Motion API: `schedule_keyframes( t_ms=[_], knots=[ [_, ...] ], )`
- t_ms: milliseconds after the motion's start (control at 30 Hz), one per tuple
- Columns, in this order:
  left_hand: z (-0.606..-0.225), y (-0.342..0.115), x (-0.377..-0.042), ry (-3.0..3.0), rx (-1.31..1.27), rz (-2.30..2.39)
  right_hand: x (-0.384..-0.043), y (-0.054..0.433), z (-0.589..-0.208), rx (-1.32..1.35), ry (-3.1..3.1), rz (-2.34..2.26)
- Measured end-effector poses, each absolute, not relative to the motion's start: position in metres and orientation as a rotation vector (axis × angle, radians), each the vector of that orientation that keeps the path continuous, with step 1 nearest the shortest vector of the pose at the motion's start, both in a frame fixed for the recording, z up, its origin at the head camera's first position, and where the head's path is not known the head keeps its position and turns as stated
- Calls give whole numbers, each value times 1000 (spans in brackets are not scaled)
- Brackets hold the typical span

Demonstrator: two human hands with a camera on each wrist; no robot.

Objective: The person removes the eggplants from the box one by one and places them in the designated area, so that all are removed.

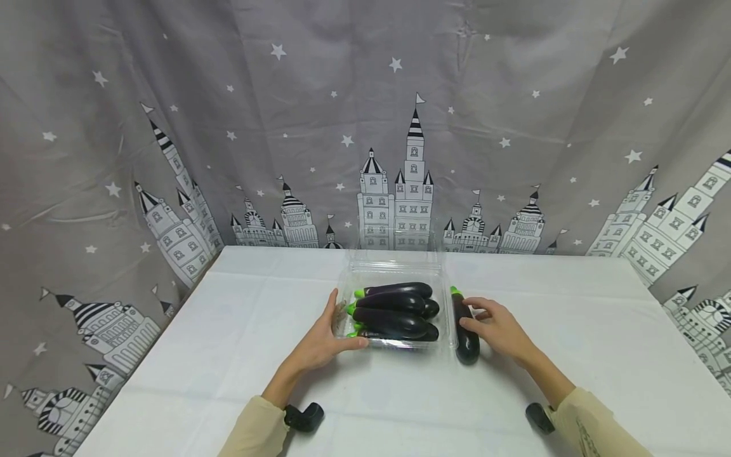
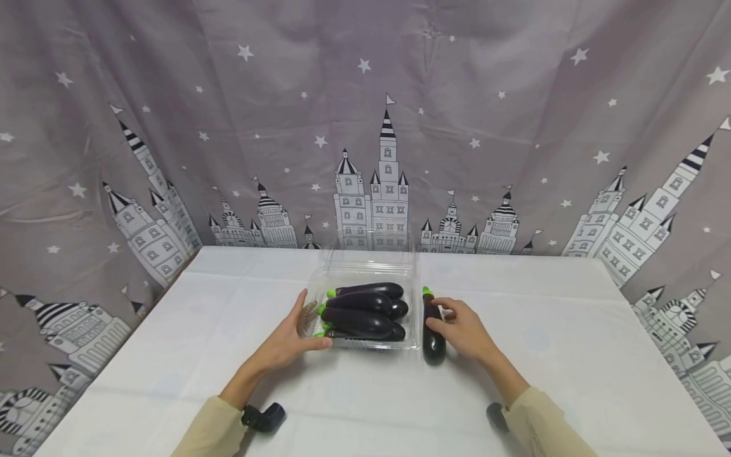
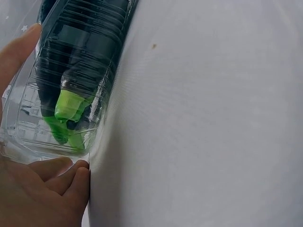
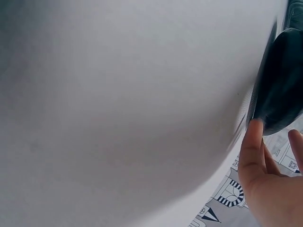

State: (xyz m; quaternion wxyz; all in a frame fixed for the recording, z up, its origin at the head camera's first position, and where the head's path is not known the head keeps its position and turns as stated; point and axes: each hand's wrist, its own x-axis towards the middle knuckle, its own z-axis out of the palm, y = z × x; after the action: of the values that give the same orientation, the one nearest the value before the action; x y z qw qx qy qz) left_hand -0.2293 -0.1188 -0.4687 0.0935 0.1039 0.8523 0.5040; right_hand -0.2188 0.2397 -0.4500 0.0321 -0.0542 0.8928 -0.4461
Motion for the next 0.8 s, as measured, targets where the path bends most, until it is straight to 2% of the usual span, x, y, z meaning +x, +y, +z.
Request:
schedule_keyframes(
  t_ms=[800],
  knots=[
    [-469, -120, -230, 2518, 313, 1501, -211, 223, -431, -218, 2894, -1588]
  ],
)
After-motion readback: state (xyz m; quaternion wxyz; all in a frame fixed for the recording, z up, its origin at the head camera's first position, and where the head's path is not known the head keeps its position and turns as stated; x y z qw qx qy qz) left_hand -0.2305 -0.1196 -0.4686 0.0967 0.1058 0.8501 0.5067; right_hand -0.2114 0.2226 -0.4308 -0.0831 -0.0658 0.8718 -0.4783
